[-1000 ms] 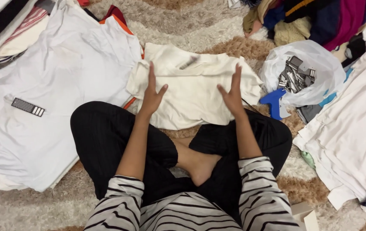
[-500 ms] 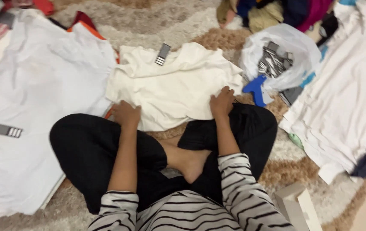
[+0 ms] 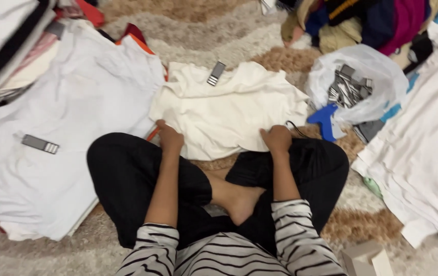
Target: The person sits on the floor and uses a blue hot glue gun to attach rectangular fabric labels to the chest area of white t-shirts. They handle the shirts and labels by hand, applying glue to the back of the labels before pressing them onto the fabric.
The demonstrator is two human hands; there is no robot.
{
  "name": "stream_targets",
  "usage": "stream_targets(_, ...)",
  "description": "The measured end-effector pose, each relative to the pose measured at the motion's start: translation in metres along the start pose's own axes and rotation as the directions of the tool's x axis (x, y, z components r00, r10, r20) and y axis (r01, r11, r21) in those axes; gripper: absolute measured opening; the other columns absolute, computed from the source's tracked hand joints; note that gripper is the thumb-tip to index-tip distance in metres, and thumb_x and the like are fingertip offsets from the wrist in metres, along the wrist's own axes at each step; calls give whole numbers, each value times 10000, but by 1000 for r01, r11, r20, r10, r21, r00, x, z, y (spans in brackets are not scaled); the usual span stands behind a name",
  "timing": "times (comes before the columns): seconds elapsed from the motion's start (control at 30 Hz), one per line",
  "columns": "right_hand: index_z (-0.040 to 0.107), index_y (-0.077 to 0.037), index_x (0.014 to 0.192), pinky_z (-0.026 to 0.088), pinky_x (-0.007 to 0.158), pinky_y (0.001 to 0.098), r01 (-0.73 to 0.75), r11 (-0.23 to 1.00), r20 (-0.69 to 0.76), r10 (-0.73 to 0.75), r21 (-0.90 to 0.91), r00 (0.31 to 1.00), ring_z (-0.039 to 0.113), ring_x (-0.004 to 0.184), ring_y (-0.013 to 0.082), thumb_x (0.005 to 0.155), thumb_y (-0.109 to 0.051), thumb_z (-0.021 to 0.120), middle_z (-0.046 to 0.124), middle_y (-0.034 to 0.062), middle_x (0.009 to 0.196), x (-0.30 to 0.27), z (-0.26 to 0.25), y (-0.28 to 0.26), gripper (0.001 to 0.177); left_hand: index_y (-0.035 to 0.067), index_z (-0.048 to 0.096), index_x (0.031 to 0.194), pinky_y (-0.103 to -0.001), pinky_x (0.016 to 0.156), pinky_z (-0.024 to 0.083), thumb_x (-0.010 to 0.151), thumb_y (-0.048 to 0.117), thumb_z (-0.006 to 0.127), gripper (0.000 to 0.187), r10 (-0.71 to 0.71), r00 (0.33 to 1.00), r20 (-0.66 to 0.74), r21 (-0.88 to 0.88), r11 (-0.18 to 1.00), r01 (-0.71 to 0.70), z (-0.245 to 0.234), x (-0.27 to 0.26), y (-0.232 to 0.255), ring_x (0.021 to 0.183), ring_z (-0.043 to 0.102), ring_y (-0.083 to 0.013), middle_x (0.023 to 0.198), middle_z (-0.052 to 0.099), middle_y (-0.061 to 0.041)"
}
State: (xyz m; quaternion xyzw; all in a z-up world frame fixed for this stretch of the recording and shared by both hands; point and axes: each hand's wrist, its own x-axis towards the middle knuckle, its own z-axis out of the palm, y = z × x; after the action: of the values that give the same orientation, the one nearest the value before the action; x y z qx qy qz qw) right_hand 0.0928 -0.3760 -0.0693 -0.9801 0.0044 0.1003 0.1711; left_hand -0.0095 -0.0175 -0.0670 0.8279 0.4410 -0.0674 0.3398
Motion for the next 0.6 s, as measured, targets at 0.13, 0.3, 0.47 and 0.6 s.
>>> stream_targets(0.13,747,-51,1055,598,652,426,-56,975,-173,94,216,980,700,865,319,948,-276,697,650,137,916,-20,-34,-27,254,127,262,1407,-540,975,521,898,-27,576,618,29,1000,-9,-85,996,-30,-15,-17,12,1167,633,-454,1225,585,-248)
stream_targets(0.3,633,-27,1115,413,958,396,-5,342,-129,367,940,921,512,1050,249,1003,-162,526,567,111,1058,-17,-37,-30,206,189,415,1380,-461,1023,490,927,-27,491,508,27,999,-20,-375,927,-33,-26,-23,24,1236,594,-413,1213,597,-223)
stream_targets(0.47,374,-4,1498,303,1185,523,-290,-274,345,179,917,921,349,1436,373,1094,-245,508,352,222,1532,-18,-42,0,490,152,397,1455,-472,1112,430,1008,195,493,459,-216,970,116,-859,468,207,-25,-20,22,1355,500,-359,1443,483,-263)
stream_targets(0.6,588,-2,1308,533,1012,502,-527,-462,556,-85,713,827,648,1191,343,981,-237,671,650,176,1276,-23,-52,3,411,47,375,1524,-443,1112,461,1038,375,574,619,-130,934,334,-942,-72,327,-55,-47,38,1376,493,-323,1531,447,-217)
